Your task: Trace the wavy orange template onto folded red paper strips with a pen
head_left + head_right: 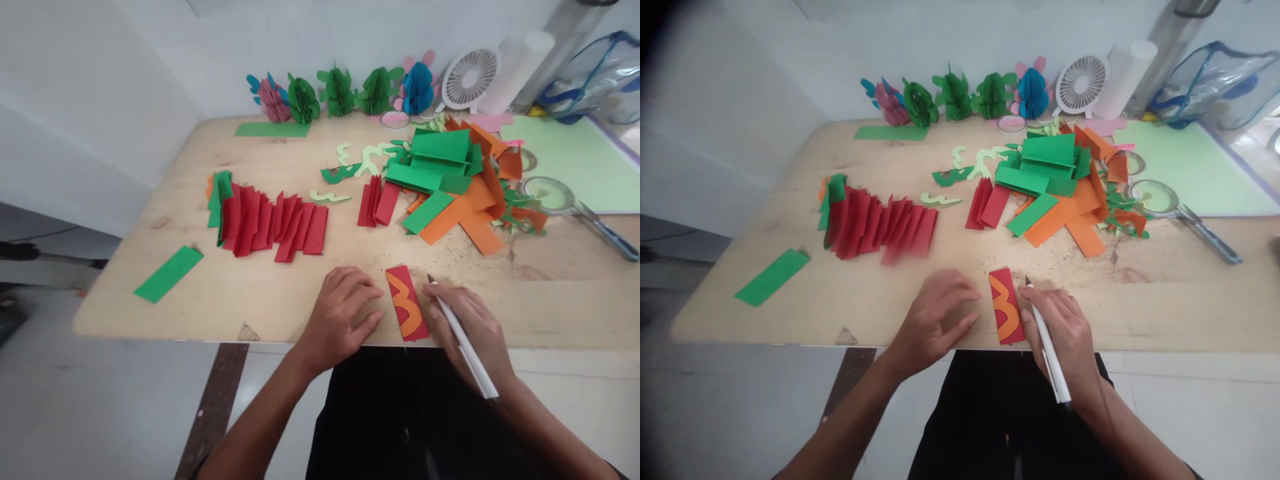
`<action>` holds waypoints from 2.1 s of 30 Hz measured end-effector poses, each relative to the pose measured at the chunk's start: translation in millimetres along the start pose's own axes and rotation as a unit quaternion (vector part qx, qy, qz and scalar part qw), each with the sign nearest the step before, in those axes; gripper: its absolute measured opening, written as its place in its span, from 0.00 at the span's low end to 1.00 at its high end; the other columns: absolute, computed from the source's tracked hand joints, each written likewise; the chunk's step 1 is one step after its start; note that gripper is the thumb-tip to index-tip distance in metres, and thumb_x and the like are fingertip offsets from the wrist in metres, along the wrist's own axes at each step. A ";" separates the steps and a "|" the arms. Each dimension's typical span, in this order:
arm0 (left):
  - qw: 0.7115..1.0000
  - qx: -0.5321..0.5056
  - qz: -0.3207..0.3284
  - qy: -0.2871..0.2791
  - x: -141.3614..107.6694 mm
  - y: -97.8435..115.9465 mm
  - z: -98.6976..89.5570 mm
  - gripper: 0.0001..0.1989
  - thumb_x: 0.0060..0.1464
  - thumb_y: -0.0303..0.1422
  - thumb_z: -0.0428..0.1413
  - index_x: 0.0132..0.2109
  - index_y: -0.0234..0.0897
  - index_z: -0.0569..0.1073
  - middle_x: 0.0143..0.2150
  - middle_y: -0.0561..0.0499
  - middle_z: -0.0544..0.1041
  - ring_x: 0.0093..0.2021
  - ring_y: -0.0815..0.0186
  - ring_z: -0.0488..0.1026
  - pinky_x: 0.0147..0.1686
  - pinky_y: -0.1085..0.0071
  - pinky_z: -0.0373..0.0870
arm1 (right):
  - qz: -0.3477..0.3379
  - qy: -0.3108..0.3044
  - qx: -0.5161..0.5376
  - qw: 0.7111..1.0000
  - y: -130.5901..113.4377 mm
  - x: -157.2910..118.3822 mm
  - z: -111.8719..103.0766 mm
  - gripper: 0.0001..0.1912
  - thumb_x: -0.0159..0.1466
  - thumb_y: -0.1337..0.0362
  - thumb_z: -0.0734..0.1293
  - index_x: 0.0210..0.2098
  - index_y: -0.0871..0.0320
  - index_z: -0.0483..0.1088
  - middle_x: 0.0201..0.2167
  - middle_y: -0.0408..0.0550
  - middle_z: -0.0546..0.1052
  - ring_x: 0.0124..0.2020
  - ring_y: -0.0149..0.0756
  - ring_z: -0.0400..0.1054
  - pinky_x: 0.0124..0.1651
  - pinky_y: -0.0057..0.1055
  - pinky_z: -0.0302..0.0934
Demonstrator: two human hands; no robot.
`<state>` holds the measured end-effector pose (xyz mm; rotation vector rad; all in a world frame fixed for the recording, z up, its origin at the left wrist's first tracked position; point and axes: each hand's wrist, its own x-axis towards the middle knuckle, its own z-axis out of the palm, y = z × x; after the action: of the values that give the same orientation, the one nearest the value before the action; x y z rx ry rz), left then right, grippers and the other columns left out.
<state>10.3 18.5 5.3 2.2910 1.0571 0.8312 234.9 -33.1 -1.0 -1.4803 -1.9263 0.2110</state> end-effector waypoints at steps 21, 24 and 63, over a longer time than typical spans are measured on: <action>0.953 0.130 -0.266 -0.057 27.1 55.0 36.7 0.05 0.53 0.32 0.62 0.35 0.39 0.73 0.41 0.50 0.75 0.49 0.56 0.67 0.48 0.57 0.63 | -0.090 0.046 -0.008 0.995 11.6 -7.0 6.6 0.13 0.65 0.70 0.63 0.49 0.58 0.69 0.35 0.49 0.79 0.35 0.39 0.71 0.41 0.36 0.60; 0.956 0.127 -0.263 -0.030 23.4 56.8 40.6 0.05 0.53 0.30 0.63 0.35 0.39 0.73 0.41 0.51 0.75 0.48 0.56 0.68 0.50 0.56 0.62 | -0.090 0.055 -0.008 0.994 12.8 -8.1 7.3 0.14 0.65 0.70 0.63 0.50 0.58 0.69 0.35 0.48 0.79 0.35 0.39 0.71 0.40 0.36 0.60; 0.943 0.173 -0.280 0.046 17.0 64.3 63.2 0.16 0.57 0.32 0.57 0.52 0.42 0.69 0.43 0.50 0.78 0.48 0.56 0.70 0.51 0.57 0.61 | -0.049 0.062 0.009 0.997 22.9 -12.7 15.6 0.13 0.65 0.65 0.62 0.49 0.55 0.70 0.37 0.49 0.81 0.40 0.42 0.74 0.44 0.38 0.62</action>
<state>95.2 -16.3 7.5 2.0378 1.9037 0.5501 245.1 -32.6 -29.7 -1.3497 -1.8870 0.0905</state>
